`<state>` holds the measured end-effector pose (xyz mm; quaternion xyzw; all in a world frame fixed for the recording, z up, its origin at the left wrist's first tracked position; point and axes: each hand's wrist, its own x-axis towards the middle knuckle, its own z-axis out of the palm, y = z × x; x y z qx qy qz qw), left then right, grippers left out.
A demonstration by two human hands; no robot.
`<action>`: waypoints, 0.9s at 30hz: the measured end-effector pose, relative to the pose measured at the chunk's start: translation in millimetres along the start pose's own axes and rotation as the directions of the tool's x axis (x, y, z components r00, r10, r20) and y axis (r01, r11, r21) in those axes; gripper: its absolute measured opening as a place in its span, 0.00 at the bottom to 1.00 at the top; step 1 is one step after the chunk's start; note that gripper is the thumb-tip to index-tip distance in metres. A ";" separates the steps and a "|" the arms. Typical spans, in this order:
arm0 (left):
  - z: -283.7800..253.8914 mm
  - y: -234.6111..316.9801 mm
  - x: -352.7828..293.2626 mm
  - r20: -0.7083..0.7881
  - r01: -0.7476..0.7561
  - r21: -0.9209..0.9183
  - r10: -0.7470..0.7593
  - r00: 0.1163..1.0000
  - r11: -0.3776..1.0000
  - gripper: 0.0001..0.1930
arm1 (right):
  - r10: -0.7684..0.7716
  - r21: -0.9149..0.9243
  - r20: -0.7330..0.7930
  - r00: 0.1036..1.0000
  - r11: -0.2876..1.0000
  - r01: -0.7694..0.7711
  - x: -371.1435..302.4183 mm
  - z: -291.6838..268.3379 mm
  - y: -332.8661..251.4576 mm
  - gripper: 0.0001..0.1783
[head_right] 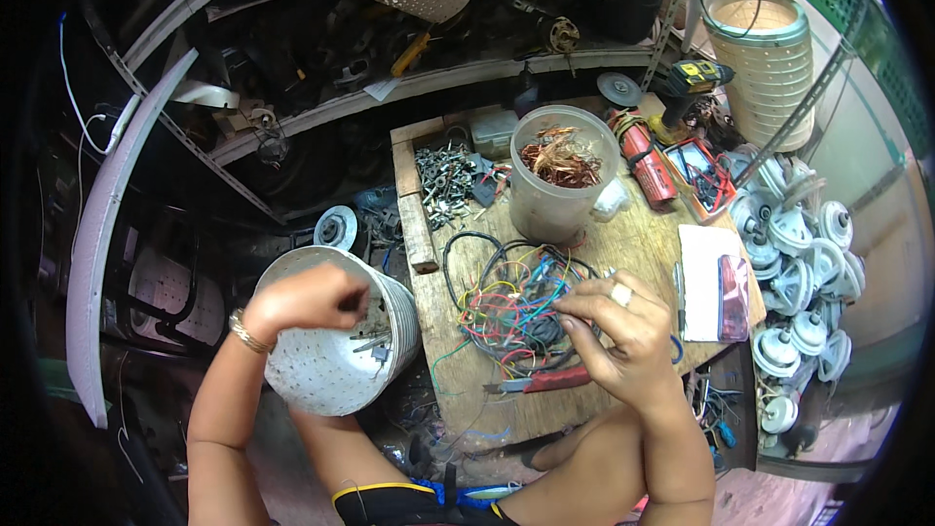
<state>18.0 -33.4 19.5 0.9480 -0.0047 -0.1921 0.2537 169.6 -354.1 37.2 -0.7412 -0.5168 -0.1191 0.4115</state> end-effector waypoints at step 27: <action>171.9 -119.4 -159.7 -0.043 -0.097 -0.995 -0.862 0.505 -0.007 0.31 | -0.210 -0.350 0.516 0.831 0.834 0.428 57.7 12.5 -235.0 0.08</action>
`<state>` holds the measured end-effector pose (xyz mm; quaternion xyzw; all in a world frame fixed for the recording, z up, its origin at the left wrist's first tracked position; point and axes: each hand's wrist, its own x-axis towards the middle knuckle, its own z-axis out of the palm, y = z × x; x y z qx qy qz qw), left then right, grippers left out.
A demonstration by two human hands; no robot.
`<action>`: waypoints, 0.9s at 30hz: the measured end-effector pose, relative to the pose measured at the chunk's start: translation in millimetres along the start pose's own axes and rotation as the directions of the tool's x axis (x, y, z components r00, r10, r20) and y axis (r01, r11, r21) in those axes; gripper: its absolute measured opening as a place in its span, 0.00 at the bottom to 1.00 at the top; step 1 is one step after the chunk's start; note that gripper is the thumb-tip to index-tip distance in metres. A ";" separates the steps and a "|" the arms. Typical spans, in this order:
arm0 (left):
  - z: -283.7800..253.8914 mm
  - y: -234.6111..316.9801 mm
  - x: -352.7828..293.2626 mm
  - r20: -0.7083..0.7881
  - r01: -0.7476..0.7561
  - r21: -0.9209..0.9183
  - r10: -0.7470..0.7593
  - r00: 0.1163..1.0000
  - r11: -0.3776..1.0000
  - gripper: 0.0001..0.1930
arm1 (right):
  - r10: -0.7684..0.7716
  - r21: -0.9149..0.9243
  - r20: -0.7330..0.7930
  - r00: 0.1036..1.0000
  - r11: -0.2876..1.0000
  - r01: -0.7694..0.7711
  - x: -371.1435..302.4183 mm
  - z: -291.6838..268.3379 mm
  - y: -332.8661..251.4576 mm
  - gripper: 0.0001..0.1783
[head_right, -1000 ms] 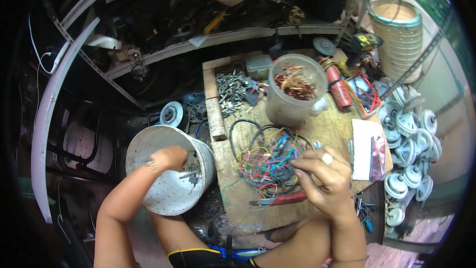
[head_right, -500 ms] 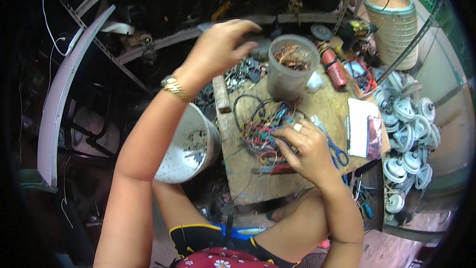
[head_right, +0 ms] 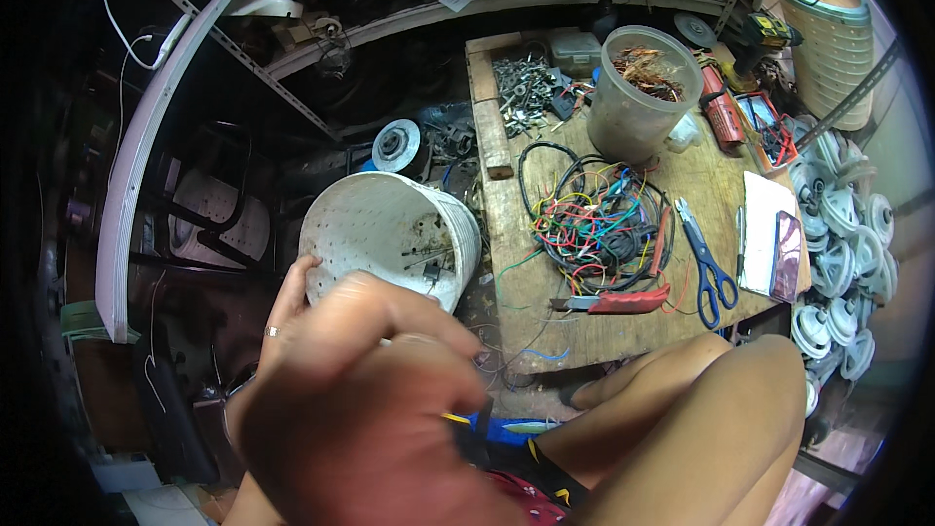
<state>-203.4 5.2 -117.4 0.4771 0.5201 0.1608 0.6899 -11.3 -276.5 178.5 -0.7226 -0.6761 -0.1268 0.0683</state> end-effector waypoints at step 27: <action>-19.5 39.2 -13.4 -0.343 -0.373 -0.666 0.179 0.922 0.646 0.28 | 0.485 0.236 0.567 0.666 0.679 -0.695 118.1 451.0 63.3 0.15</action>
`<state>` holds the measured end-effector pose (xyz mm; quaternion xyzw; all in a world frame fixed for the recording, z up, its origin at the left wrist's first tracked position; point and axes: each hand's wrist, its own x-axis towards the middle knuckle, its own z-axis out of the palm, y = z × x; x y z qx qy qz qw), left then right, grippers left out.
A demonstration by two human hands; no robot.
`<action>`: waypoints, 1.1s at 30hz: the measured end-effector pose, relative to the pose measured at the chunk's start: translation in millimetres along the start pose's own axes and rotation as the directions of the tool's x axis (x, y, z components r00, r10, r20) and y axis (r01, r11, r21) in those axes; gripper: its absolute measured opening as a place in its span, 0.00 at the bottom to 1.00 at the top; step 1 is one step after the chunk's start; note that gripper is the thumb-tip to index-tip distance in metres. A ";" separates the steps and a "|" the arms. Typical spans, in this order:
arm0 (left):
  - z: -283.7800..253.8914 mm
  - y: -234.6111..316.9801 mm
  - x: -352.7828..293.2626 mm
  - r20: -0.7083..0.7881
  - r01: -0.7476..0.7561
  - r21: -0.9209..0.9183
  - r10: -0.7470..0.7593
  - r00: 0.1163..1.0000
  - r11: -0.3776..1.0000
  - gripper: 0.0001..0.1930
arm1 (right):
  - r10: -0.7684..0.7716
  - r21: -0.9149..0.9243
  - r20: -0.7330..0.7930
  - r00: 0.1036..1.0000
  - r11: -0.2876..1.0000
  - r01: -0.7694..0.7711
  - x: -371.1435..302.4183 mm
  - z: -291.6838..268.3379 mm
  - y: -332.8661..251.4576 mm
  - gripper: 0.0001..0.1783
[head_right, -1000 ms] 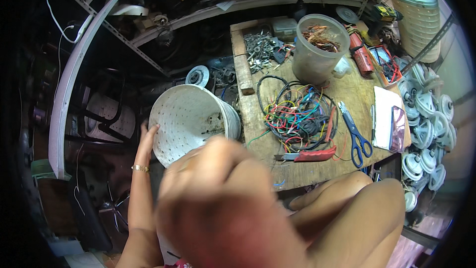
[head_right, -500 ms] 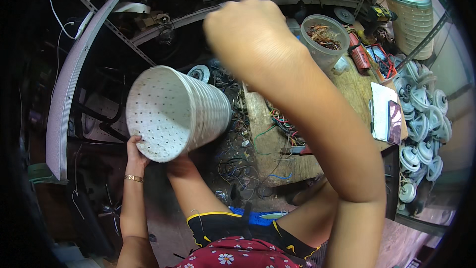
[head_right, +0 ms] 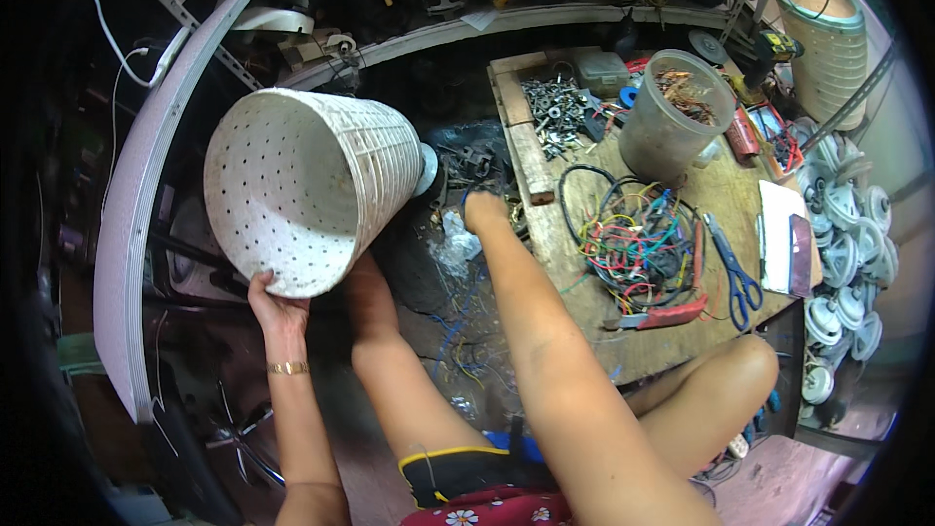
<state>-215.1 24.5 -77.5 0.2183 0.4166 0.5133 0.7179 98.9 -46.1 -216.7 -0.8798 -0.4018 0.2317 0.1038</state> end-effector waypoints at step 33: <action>-23.9 -2.2 -27.5 -0.038 0.076 -0.200 -0.085 0.996 0.977 0.36 | -0.343 -0.398 0.063 0.937 0.852 0.339 111.5 140.1 -7.8 0.18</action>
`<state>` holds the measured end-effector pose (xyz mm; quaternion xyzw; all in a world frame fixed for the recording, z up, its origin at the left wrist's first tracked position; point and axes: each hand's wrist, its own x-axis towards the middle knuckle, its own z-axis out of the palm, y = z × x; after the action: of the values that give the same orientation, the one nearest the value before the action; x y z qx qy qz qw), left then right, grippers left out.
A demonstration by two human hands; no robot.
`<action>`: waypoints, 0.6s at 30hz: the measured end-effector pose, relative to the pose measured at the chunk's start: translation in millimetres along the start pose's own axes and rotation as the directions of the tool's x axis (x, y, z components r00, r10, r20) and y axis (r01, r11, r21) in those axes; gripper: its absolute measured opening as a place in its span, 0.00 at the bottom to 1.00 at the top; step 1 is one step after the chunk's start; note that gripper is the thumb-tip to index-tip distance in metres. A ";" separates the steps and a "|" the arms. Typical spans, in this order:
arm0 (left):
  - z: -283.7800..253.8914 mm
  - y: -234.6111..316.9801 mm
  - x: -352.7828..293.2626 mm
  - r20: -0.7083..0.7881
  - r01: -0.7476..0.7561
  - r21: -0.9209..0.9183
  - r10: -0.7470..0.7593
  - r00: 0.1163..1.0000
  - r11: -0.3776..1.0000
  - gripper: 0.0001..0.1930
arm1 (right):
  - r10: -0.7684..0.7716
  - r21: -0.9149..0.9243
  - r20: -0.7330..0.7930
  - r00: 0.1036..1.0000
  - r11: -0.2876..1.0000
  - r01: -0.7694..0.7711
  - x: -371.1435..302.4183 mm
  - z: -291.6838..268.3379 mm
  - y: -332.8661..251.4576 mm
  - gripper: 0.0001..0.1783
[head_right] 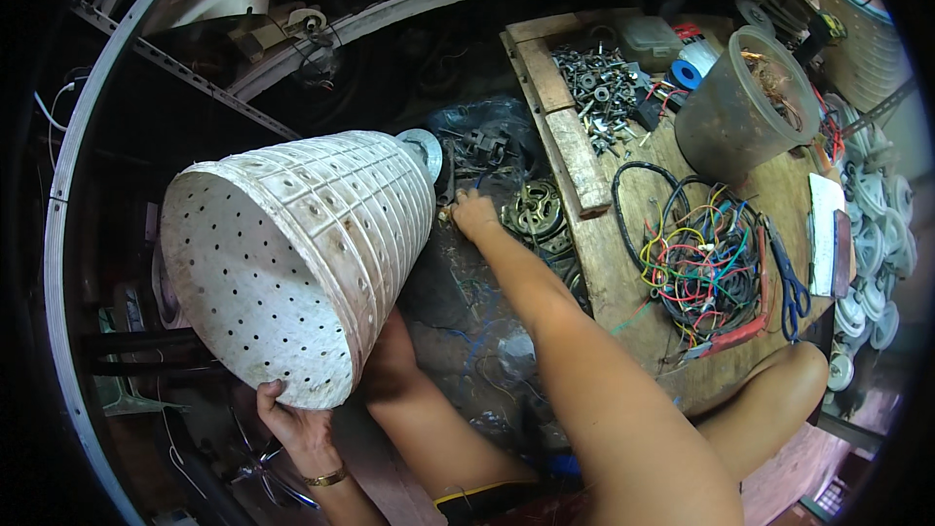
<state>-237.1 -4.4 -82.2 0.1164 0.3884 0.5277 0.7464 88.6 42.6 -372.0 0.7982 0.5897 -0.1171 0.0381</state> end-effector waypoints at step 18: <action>31.8 19.4 -40.6 0.023 0.184 0.092 -0.187 0.982 0.979 0.34 | -0.132 -0.091 0.256 0.958 0.983 0.160 -66.5 -253.0 75.1 0.21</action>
<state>-234.0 -24.5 -31.0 0.1214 0.4088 0.4358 0.7926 177.5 8.3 -117.1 0.7281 0.6431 -0.1858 0.1473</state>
